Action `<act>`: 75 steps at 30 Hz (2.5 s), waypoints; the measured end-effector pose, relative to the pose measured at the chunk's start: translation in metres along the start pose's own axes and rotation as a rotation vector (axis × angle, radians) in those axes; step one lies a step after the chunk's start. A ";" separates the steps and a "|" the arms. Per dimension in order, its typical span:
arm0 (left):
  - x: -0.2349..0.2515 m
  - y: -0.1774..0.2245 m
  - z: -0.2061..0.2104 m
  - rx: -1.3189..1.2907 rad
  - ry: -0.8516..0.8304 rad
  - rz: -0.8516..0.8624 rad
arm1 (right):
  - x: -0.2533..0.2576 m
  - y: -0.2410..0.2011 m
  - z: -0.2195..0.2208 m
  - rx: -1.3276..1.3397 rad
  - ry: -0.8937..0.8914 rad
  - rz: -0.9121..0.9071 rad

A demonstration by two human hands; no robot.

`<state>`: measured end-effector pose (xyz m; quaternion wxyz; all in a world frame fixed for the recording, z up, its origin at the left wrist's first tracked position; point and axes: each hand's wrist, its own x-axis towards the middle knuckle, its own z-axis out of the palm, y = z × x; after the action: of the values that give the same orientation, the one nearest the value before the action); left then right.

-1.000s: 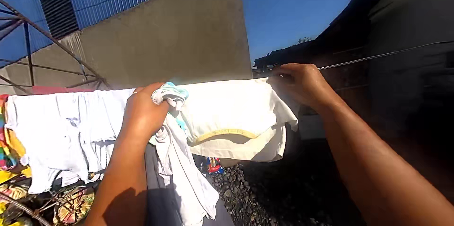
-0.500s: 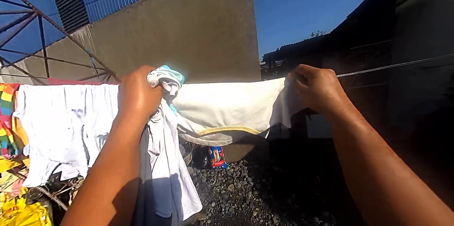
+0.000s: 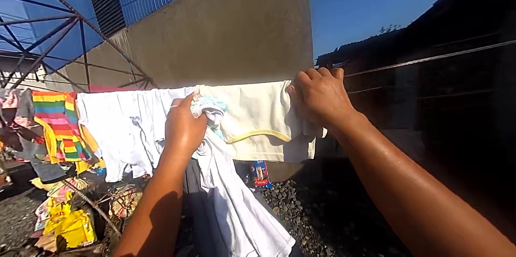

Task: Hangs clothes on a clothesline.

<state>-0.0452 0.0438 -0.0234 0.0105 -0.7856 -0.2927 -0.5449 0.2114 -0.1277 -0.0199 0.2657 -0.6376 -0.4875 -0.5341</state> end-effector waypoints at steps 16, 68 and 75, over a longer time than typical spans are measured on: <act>-0.074 -0.042 -0.030 -0.783 -0.003 -0.443 | -0.076 -0.192 -0.011 0.856 0.061 0.012; -0.190 0.080 0.081 -0.564 -0.635 -0.041 | -0.239 0.091 -0.083 1.057 -1.002 0.240; -0.224 0.112 0.094 -0.618 -0.889 0.064 | -0.248 0.094 -0.093 1.291 -0.759 0.418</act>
<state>0.0352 -0.1179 -0.2208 -0.3294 -0.9154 -0.0710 -0.2201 0.2683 -0.3276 -0.2086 0.4944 -0.5746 -0.6293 0.1715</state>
